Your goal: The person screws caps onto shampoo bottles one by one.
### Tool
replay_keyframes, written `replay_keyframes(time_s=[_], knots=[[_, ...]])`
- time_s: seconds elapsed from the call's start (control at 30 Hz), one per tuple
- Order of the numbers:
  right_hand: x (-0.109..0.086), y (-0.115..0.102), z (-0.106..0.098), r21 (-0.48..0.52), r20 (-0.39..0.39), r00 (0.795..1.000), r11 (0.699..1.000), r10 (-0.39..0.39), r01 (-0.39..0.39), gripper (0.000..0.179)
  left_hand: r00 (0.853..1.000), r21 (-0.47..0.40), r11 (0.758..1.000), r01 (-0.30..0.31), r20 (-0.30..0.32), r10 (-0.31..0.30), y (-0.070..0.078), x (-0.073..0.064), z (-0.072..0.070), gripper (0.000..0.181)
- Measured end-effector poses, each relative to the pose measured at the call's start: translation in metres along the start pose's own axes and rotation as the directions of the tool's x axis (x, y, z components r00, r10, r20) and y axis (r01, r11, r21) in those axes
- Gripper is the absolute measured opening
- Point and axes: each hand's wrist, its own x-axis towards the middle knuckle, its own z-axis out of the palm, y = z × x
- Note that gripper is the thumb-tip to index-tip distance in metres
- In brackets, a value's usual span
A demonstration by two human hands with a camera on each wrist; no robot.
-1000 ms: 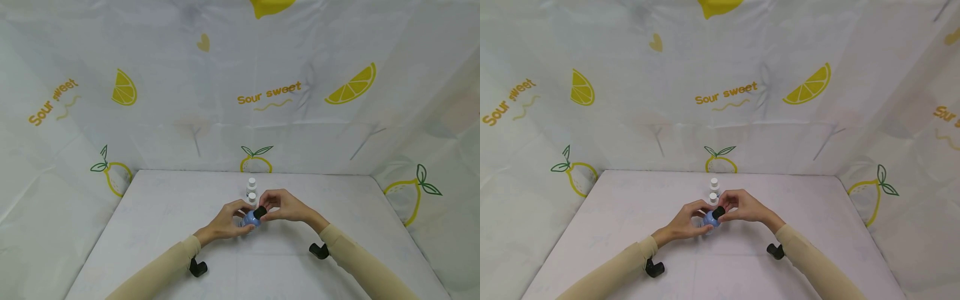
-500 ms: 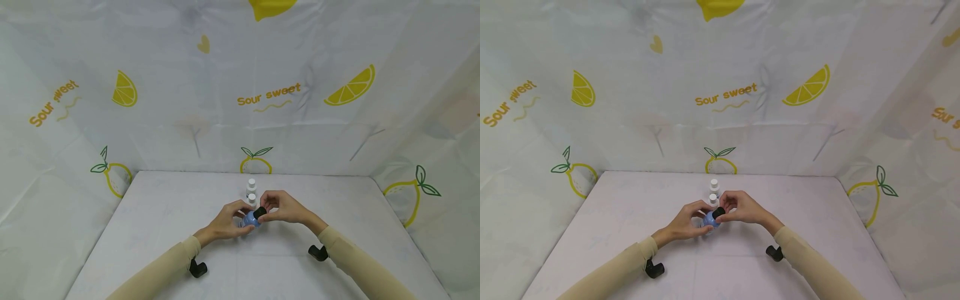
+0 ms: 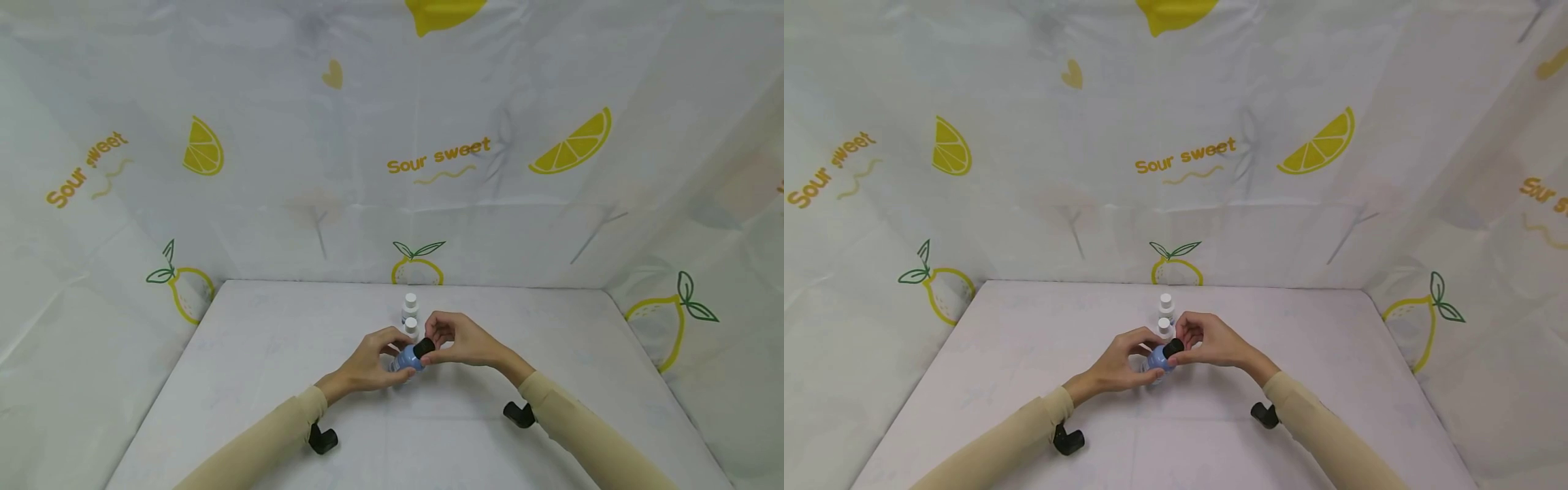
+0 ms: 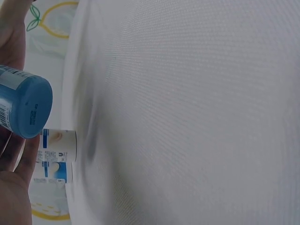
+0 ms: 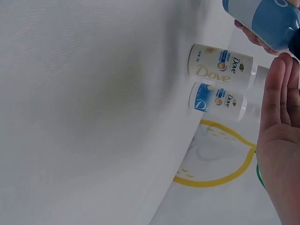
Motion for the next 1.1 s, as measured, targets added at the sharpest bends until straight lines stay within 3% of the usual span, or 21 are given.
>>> replay_keyframes(time_s=[0.4, 0.6, 0.77, 0.9, 1.1], knots=[[0.0, 0.0, -0.006, 0.025, 0.018, 1.0, 1.0, -0.008, 0.008, 0.04, 1.0, -0.005, 1.0, 0.003, -0.004, -0.003, 0.0, -0.002, -0.001, 0.045], [0.0, 0.001, -0.01, 0.055, 0.062, 0.994, 0.995, -0.085, 0.082, 0.043, 1.0, -0.012, 1.0, -0.004, 0.002, 0.004, 0.001, -0.002, -0.002, 0.045], [0.0, 0.002, -0.017, 0.123, 0.144, 0.979, 0.984, -0.147, 0.13, 0.045, 1.0, -0.011, 1.0, -0.02, 0.003, 0.02, 0.0, -0.002, -0.002, 0.044], [0.0, 0.001, -0.02, 0.165, 0.199, 0.967, 0.978, -0.158, 0.125, 0.04, 1.0, -0.016, 1.0, -0.018, 0.002, 0.018, 0.0, -0.002, -0.002, 0.044], [0.001, 0.001, -0.019, 0.147, 0.194, 0.97, 0.982, -0.15, 0.122, 0.034, 1.0, -0.03, 0.999, -0.015, 0.016, 0.015, -0.002, -0.002, 0.0, 0.046]])
